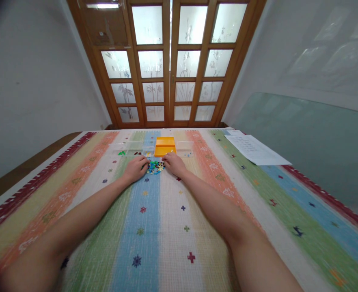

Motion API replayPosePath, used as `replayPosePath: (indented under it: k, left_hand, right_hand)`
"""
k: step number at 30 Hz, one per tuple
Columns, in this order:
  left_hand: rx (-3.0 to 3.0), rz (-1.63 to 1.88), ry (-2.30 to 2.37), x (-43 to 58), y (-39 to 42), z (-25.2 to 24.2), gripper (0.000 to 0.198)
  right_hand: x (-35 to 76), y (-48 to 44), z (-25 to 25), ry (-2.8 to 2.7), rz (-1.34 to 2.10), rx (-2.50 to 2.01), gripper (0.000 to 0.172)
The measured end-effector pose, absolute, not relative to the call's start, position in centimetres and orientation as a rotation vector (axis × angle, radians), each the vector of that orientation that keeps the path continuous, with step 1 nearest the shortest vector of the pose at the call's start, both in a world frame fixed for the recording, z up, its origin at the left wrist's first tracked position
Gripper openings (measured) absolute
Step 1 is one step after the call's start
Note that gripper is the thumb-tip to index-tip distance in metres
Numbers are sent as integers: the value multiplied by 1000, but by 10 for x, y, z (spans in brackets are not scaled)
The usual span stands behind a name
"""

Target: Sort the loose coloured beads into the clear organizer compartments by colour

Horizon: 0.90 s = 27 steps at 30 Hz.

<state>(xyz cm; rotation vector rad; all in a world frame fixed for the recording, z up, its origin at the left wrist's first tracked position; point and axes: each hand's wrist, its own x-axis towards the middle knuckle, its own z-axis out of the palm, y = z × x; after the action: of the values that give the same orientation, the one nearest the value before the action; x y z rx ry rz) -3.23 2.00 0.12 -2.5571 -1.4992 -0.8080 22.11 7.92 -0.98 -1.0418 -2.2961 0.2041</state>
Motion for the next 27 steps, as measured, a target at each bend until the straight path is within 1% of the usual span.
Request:
replayPosePath:
  k: [5, 11, 15, 20, 27]
  left_hand:
    - [-2612, -948, -1542, -40, 23, 3, 24]
    - [-2549, -1082, -1676, -52, 30, 2, 22]
    - [-2576, -1081, -1630, -51, 29, 2, 22]
    - [-2578, -1059, -1614, -50, 28, 3, 23]
    - [-2607, -1027, -1565, -47, 24, 7, 23]
  right_hand:
    - [219, 77, -10, -2436, 160, -985, 24]
    - [220, 74, -5, -2478, 99, -987, 21]
    - [221, 75, -4, -2445, 50, -1056, 22]
    - [224, 78, -8, -2435, 123, -1061, 24]
    - [222, 80, -12, -2408, 137, -1076, 15]
